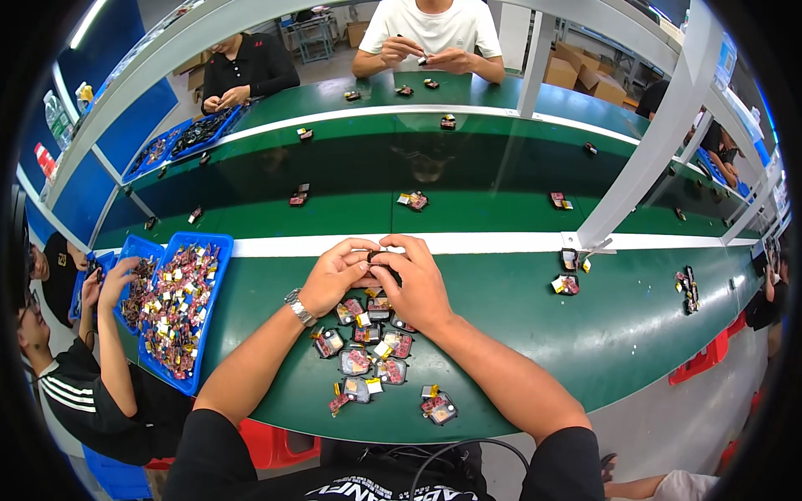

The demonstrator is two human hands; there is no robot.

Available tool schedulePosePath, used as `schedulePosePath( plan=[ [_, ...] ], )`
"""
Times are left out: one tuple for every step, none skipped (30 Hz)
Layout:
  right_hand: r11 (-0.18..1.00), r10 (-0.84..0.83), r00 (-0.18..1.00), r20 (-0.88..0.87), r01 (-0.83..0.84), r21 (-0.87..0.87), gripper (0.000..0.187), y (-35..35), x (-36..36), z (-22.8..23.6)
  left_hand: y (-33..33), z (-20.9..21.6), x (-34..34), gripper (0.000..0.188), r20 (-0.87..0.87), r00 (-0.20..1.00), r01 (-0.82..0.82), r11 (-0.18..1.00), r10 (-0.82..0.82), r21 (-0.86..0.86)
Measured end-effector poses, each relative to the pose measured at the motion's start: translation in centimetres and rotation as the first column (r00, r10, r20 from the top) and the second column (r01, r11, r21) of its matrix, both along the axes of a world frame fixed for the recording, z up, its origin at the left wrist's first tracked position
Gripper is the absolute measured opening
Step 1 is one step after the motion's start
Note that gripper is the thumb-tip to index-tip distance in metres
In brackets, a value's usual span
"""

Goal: Manually assemble and sort small electronic battery components on a factory assembly line.

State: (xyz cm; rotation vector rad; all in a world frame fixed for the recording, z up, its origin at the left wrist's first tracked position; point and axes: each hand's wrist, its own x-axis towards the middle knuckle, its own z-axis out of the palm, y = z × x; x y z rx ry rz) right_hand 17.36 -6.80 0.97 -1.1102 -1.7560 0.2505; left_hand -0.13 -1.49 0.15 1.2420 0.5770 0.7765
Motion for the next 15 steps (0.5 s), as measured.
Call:
schedulePosePath(
  plan=[
    [1.000, -0.007, 1.000, -0.015, 0.007, -0.018, 0.014, -0.2, 0.0, 0.1, 0.0, 0.1, 0.0, 0.028, 0.000, 1.000, 0.008, 1.000, -0.008, -0.008],
    [0.999, -0.015, 0.999, -0.031, 0.014, -0.036, 0.014, -0.2, 0.0, 0.1, 0.0, 0.1, 0.1, 0.029, 0.000, 1.000, 0.017, 1.000, -0.017, -0.015],
    [0.999, -0.014, 0.999, -0.031, 0.013, -0.035, 0.014, -0.2, -0.1, 0.1, 0.0, 0.1, 0.0, 0.029, -0.001, 1.000, 0.016, 1.000, -0.016, -0.014],
    [1.000, -0.018, 1.000, -0.011, 0.018, -0.022, 0.013, 0.0, -0.1, 0.0, 0.1, 0.0, -0.1, 0.029, -0.001, 1.000, 0.007, 1.000, -0.007, -0.023],
    [1.000, -0.023, 1.000, 0.008, 0.023, -0.008, 0.013, 0.1, -0.2, -0.2, 0.1, -0.1, -0.1, 0.029, -0.002, 1.000, -0.001, 0.999, 0.001, -0.032],
    [1.000, -0.024, 1.000, 0.008, 0.024, -0.008, 0.013, 0.1, -0.1, -0.4, 0.0, 0.0, -0.1, 0.029, -0.002, 1.000, 0.000, 1.000, 0.000, -0.032],
    [0.999, -0.032, 0.999, -0.026, 0.031, -0.037, 0.013, 0.2, 0.0, -0.6, 0.0, 0.1, 0.0, 0.029, 0.001, 1.000, 0.002, 1.000, -0.002, -0.028],
    [0.997, -0.041, 0.997, -0.061, 0.037, -0.066, 0.013, 0.1, 0.0, -0.7, -0.1, 0.2, 0.0, 0.029, 0.004, 1.000, 0.003, 1.000, -0.003, -0.024],
    [0.997, -0.043, 0.997, -0.060, 0.039, -0.064, 0.013, 0.1, 0.0, -0.7, -0.1, 0.1, 0.1, 0.029, 0.005, 1.000, 0.005, 1.000, -0.005, -0.021],
    [0.994, -0.050, 0.995, -0.085, 0.041, -0.104, 0.014, 0.0, 0.0, -0.7, -0.1, 0.1, 0.1, 0.028, -0.007, 1.000, -0.001, 1.000, 0.001, -0.013],
    [0.989, -0.059, 0.992, -0.109, 0.043, -0.144, 0.015, -0.2, -0.1, -0.7, -0.1, 0.0, 0.1, 0.028, -0.019, 1.000, -0.007, 1.000, 0.007, -0.004],
    [0.987, -0.065, 0.992, -0.108, 0.048, -0.154, 0.016, -0.2, -0.2, -0.7, -0.1, 0.2, 0.1, 0.028, -0.023, 1.000, -0.013, 1.000, 0.013, -0.002],
    [0.987, -0.066, 0.992, -0.109, 0.049, -0.152, 0.016, -0.2, -0.3, -0.8, -0.1, 0.2, 0.0, 0.028, -0.025, 1.000, -0.011, 1.000, 0.011, 0.000],
    [0.986, -0.066, 0.991, -0.120, 0.046, -0.160, 0.016, -0.2, -0.4, -0.9, -0.2, 0.2, 0.0, 0.028, -0.020, 1.000, -0.018, 1.000, 0.018, -0.004],
    [0.984, -0.068, 0.989, -0.129, 0.045, -0.170, 0.016, -0.2, -0.4, -0.9, -0.1, 0.1, 0.0, 0.028, -0.014, 1.000, -0.023, 1.000, 0.023, -0.010]
  ],
)
